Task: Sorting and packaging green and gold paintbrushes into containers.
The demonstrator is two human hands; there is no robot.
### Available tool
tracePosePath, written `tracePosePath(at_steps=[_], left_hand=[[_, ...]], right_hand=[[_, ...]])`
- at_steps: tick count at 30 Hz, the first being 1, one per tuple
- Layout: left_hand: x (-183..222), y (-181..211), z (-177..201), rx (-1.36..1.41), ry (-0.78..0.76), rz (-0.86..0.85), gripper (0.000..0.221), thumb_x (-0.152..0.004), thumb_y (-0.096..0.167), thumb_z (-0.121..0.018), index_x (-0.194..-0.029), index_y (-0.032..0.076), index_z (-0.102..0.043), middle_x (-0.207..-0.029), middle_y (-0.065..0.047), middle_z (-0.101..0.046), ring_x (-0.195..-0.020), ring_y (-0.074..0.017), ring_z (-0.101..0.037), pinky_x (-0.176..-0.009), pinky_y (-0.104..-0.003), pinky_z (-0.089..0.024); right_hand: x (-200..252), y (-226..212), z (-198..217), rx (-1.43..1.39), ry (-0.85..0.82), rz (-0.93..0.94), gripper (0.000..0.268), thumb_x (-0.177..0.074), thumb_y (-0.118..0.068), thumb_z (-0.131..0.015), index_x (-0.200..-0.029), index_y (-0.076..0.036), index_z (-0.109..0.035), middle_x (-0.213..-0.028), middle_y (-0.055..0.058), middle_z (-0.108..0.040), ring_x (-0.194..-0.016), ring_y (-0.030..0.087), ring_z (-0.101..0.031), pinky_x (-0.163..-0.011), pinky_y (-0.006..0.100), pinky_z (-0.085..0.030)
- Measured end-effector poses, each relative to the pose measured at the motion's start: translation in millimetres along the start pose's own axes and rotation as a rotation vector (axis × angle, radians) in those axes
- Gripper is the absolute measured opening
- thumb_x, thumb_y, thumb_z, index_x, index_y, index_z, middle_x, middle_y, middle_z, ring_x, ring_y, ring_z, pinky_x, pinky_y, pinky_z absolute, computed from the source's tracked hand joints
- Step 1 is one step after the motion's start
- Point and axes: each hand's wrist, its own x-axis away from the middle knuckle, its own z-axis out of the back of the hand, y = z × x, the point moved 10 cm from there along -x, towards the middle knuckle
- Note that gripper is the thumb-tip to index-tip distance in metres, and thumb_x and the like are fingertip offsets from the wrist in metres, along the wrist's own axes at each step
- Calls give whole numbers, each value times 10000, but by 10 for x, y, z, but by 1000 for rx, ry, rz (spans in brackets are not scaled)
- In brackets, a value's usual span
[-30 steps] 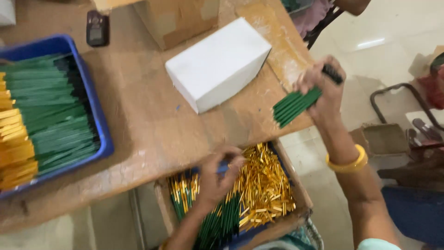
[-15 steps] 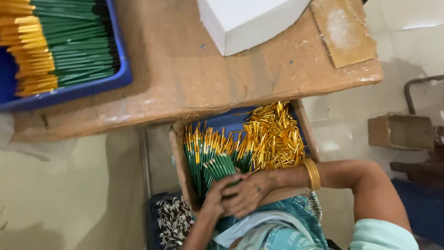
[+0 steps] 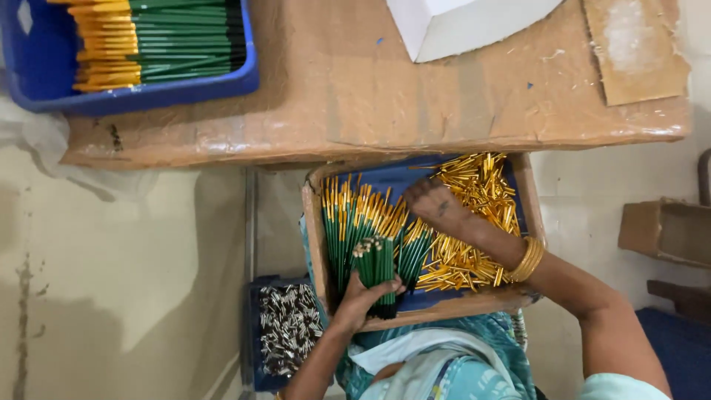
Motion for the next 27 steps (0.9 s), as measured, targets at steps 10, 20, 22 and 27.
tracePosePath(at_steps=[10,20,22,27], left_hand=[[-63,-4,-39,77,28,34,378,-833,13,-789,-1173,-39,-632,-986,-154,-742,-870,-244,-750,-783,-408,-657],[-122,195,-163,78,11,-100,297,-862,59,-795,-1103,-52,-662,-859,-133,-719,-727,-214,-684,-653,-350,-556],[-80,217,-207,130,24,-101,310,-841,56,-789,-1108,-39,-663,-829,-110,-694,-700,-196,-662,-612,-348,-526],[-58,273,-275,177,16,-120,282,-848,39,-779,-1089,-50,-661,-801,-113,-680,-684,-209,-648,-619,-343,-528]], right_hand=[[825,537,911,-655,712,-330,110,-995,-160,-707,-1050,-65,-701,-970,135,-742,-791,296,-733,-663,373,-587],[908,190,41,-2083,548,-629,183,-1035,-212,-653,-1058,-33,-680,-891,80,-718,-810,171,-734,-706,312,-619],[901,141,72,-2197,521,-653,206,-1029,-244,-628,-1054,-41,-651,-903,72,-716,-815,187,-762,-703,323,-633],[889,59,90,-2418,378,-686,248,-1010,-306,-611,-1043,-61,-594,-907,102,-723,-781,231,-773,-648,336,-631]])
